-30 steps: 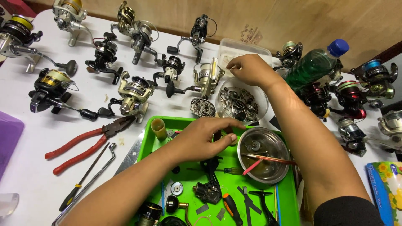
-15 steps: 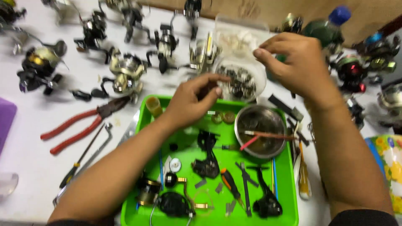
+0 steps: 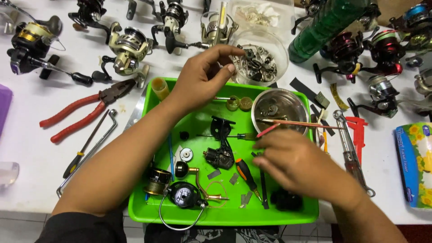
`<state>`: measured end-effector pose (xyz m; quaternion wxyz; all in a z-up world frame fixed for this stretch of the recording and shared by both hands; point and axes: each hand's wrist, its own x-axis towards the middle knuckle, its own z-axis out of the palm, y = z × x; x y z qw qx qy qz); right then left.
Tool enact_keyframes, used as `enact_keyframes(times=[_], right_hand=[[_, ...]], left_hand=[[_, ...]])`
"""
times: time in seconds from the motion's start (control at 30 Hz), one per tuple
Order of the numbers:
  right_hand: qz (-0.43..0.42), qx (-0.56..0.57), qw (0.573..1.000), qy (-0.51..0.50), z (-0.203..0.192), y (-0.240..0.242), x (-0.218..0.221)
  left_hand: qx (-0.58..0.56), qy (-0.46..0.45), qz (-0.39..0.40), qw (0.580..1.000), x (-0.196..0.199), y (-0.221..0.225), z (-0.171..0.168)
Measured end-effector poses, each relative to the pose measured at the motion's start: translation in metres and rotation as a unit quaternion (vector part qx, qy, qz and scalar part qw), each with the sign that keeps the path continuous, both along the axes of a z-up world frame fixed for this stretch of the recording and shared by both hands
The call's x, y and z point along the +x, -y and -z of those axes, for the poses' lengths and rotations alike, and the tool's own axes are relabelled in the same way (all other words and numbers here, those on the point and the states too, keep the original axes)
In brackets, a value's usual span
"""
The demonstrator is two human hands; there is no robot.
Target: Assembling and cleaning the internal components of a fishing reel housing on a workbench.
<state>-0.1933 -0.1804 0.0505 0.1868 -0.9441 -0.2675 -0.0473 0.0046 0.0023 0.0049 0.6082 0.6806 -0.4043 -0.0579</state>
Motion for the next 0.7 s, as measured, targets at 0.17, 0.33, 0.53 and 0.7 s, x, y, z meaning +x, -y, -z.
enact_keyframes(times=[0.17, 0.33, 0.53, 0.7], right_hand=[[-0.051, -0.001, 0.997, -0.057, 0.022, -0.017, -0.032], [0.053, 0.017, 0.998, 0.002, 0.042, -0.016, -0.046], [0.106, -0.035, 0.991, 0.070, 0.031, -0.014, -0.050], [0.086, -0.009, 0.995, 0.053, 0.045, 0.002, -0.063]], left_hand=[[-0.026, 0.015, 0.019, 0.999, 0.002, 0.000, 0.004], [-0.025, 0.021, 0.034, 0.999, 0.001, -0.001, 0.003], [-0.030, 0.050, 0.046, 0.997, 0.001, 0.001, 0.005], [-0.041, 0.072, 0.059, 0.995, -0.003, 0.004, 0.001]])
